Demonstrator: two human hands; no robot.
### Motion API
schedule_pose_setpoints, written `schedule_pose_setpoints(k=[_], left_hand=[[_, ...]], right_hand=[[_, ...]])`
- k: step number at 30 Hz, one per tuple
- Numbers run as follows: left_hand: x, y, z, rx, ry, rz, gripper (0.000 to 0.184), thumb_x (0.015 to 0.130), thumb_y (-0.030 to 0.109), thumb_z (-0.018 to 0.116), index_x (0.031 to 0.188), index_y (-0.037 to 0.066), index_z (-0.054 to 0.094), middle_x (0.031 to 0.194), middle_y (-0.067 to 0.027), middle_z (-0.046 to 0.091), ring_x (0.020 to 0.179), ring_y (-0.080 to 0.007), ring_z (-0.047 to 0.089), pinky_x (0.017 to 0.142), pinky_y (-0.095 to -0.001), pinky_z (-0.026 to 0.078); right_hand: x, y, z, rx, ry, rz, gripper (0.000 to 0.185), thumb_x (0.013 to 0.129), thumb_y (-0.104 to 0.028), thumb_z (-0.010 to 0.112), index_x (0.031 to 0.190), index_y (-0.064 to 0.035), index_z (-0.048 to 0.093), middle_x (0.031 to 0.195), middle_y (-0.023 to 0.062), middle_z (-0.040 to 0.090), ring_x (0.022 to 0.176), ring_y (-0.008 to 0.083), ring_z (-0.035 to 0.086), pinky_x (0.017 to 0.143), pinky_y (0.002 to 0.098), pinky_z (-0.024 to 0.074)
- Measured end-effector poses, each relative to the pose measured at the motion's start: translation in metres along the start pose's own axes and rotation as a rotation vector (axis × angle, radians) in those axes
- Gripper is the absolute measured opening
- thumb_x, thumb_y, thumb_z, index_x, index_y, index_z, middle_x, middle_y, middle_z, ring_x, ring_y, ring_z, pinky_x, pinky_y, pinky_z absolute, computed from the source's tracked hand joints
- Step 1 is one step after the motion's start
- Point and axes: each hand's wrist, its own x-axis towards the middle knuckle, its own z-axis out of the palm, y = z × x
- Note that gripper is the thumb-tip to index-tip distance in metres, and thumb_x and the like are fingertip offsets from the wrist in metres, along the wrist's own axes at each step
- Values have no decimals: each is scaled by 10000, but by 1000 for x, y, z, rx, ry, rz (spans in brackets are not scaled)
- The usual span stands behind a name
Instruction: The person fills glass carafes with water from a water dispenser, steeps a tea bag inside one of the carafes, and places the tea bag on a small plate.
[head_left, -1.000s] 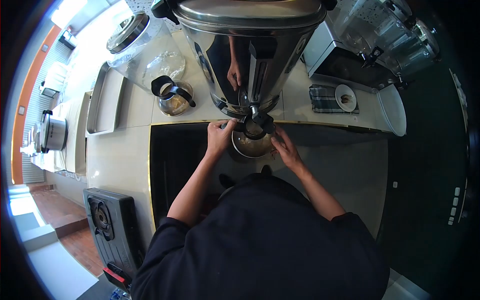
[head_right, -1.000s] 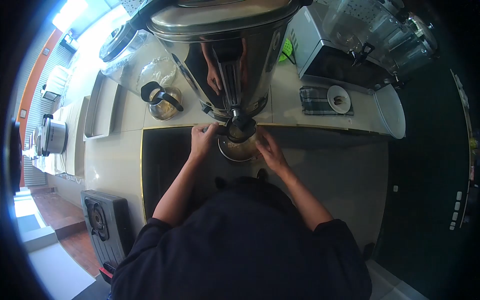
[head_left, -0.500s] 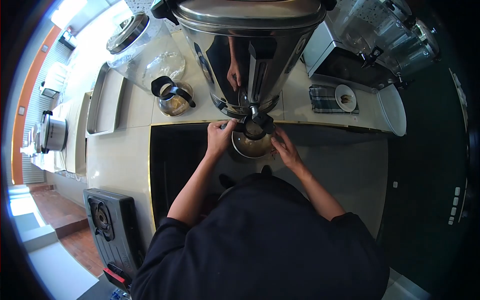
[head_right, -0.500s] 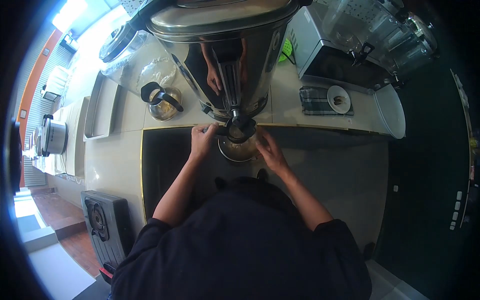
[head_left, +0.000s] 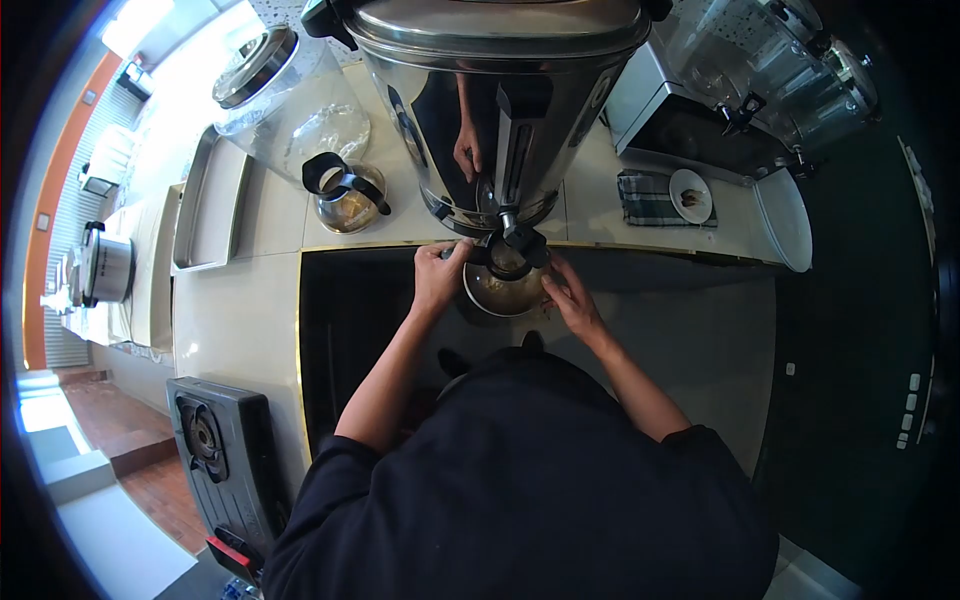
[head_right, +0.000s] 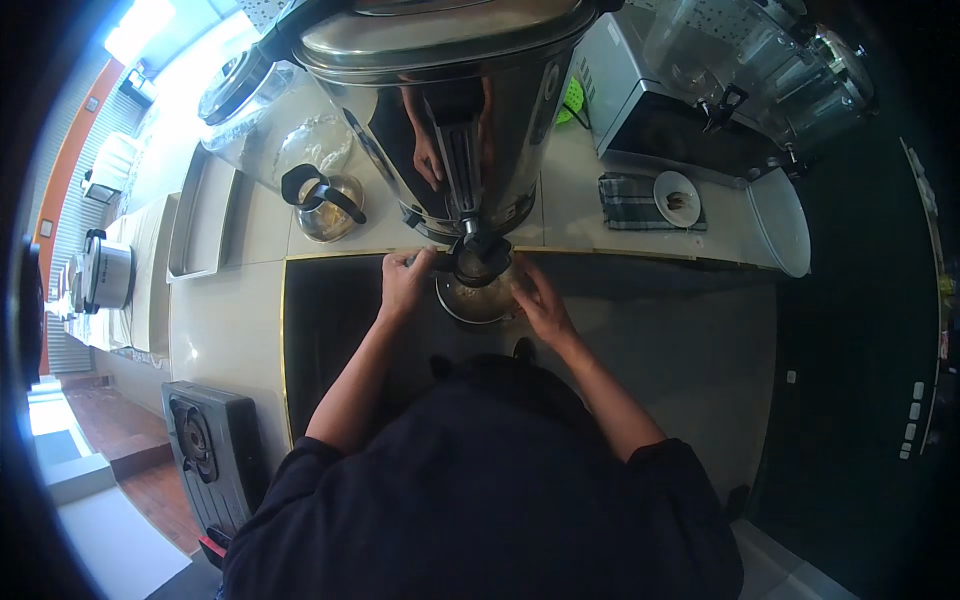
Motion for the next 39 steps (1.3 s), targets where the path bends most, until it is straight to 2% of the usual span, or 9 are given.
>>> schedule_pose_setpoints(k=[17, 30, 36, 39], left_hand=[[-1, 3, 0, 3, 9, 25, 386, 1009, 300, 743, 973, -78, 816, 763, -44, 767, 754, -71, 635, 727, -308, 534], [0, 0, 0, -15, -1, 3, 383, 994, 303, 752, 988, -74, 822, 790, -60, 790, 752, -79, 647, 740, -313, 539], [0, 0, 2, -16, 17, 33, 392, 1001, 312, 749, 976, -72, 823, 775, -34, 772, 744, -65, 623, 727, -301, 529], [-1, 5, -1, -21, -14, -27, 397, 1004, 315, 749, 954, -72, 821, 754, -13, 749, 735, -55, 603, 707, -295, 516]], right_hand=[[0, -1, -2, -7, -19, 38, 712, 1088, -300, 636, 1711, -107, 352, 1656, 167, 466, 1106, 182, 703, 846, 334, 594], [-3, -11, 3, -5, 3, 34, 703, 1100, -323, 643, 1701, -89, 365, 1622, 162, 500, 1126, 183, 703, 842, 318, 583], [-2, -5, 1, -13, 0, 15, 703, 1103, -343, 642, 1697, -85, 372, 1646, 170, 473, 1113, 183, 707, 833, 324, 584], [-2, -6, 1, -21, 0, 21, 701, 1106, -336, 644, 1698, -83, 368, 1643, 184, 472, 1103, 187, 712, 836, 323, 587]])
